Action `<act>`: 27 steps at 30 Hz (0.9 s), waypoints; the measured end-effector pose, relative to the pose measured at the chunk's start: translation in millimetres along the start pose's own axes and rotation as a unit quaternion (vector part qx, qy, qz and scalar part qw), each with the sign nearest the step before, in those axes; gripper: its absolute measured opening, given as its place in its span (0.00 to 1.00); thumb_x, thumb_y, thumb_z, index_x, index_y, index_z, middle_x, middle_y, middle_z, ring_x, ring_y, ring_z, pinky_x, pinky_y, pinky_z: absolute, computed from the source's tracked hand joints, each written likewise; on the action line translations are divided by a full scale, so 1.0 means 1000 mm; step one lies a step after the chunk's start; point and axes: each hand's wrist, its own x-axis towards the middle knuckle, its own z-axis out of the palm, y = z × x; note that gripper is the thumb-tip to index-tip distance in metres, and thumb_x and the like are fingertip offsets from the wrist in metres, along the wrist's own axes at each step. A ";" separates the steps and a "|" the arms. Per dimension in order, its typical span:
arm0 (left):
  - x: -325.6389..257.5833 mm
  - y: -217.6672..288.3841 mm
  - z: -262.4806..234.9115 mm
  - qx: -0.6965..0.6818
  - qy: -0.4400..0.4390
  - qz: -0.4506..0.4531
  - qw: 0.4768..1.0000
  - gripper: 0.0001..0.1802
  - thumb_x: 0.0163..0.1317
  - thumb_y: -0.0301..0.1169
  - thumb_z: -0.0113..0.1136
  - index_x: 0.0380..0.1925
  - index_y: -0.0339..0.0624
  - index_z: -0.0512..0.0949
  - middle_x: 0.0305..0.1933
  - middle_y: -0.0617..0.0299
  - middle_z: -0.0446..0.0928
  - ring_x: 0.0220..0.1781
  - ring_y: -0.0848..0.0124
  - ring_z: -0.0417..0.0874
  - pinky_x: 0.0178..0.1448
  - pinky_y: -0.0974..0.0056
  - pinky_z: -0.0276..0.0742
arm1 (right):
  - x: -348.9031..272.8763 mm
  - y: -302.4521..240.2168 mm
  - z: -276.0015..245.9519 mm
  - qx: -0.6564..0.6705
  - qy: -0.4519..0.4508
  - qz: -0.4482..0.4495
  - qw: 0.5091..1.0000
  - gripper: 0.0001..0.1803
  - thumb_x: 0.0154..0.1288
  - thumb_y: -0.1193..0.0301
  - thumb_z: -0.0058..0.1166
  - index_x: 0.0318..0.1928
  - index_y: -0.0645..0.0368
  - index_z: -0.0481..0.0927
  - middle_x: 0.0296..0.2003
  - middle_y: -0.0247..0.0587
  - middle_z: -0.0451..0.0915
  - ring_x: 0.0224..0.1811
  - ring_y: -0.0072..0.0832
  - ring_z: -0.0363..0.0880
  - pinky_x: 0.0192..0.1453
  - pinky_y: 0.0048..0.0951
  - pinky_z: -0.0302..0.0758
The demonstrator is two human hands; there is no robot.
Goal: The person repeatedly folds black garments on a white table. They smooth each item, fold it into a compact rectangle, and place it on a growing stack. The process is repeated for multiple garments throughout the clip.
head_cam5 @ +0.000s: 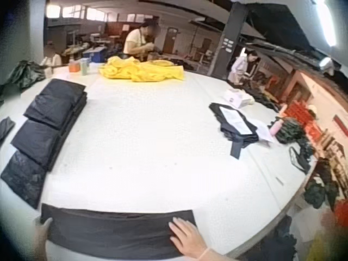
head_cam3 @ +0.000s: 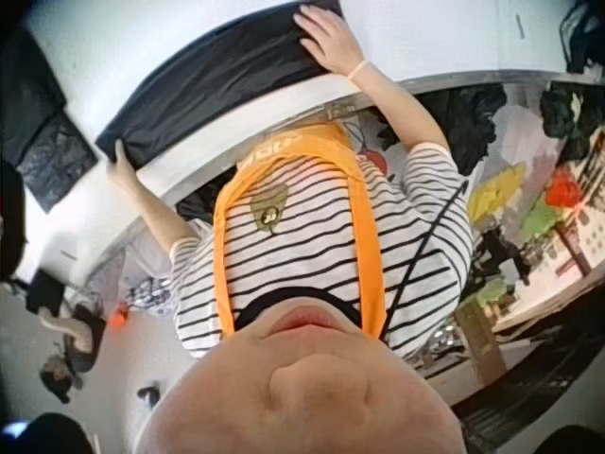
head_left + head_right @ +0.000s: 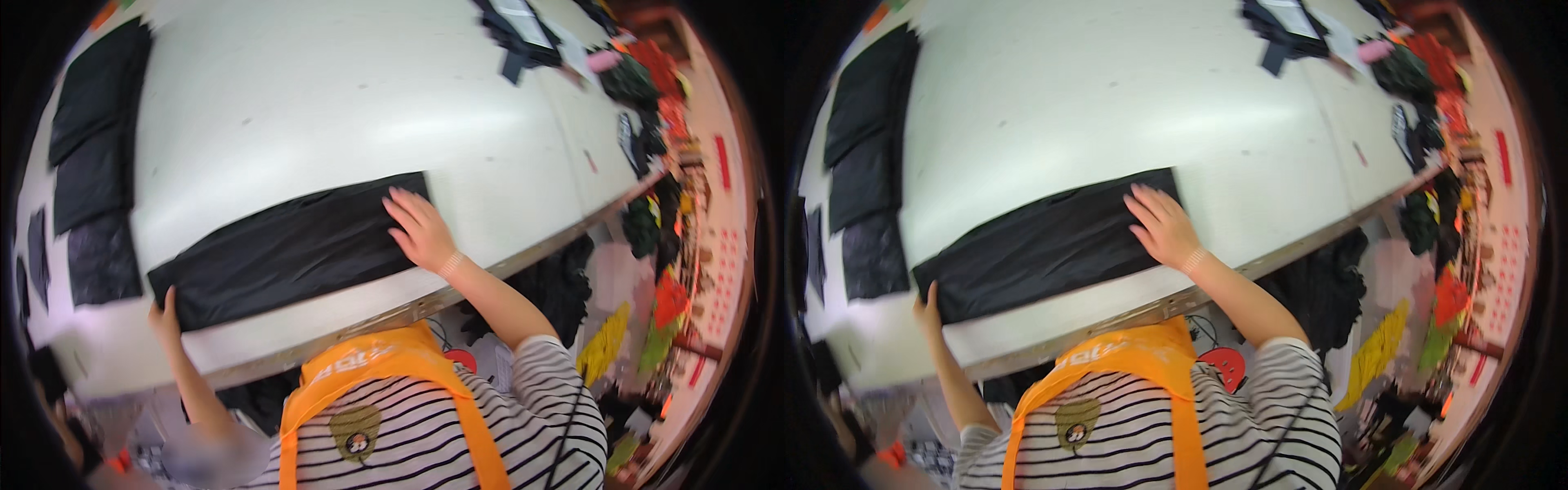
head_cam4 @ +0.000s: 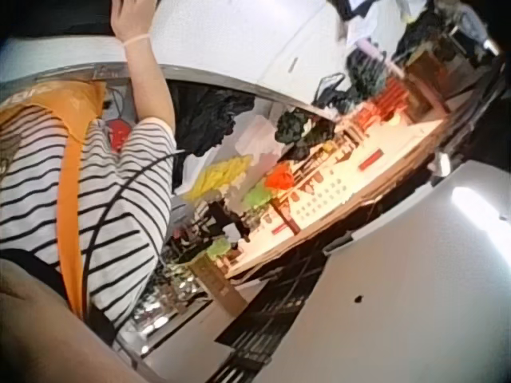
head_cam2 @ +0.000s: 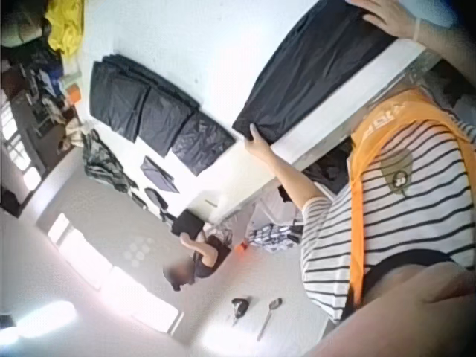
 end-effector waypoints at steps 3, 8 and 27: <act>-0.008 0.011 0.009 0.253 0.277 0.185 0.908 0.31 0.56 0.50 0.63 0.52 0.39 0.74 0.50 0.50 0.77 0.50 0.57 0.79 0.53 0.61 0.73 | 0.027 0.039 0.024 -0.068 -0.057 0.059 0.994 0.32 0.61 0.58 0.52 0.63 0.58 0.63 0.65 0.54 0.58 0.67 0.49 0.55 0.70 0.48 0.50; 0.000 -0.009 0.063 0.421 0.099 0.156 0.888 0.32 0.68 0.57 0.34 0.69 0.61 0.54 0.74 0.69 0.51 0.72 0.62 0.56 0.68 0.38 0.48 | 0.009 0.054 0.040 -0.078 -0.105 0.081 0.988 0.36 0.66 0.51 0.43 0.68 0.56 0.54 0.68 0.53 0.51 0.72 0.46 0.47 0.73 0.46 0.43; -0.107 0.194 0.182 0.167 -0.065 0.323 0.929 0.36 0.54 0.38 0.60 0.64 0.47 0.62 0.70 0.57 0.58 0.72 0.57 0.53 0.70 0.47 0.46 | -0.013 0.044 0.016 0.061 -0.006 0.081 0.995 0.32 0.52 0.60 0.60 0.54 0.66 0.69 0.44 0.53 0.74 0.47 0.49 0.71 0.56 0.46 0.64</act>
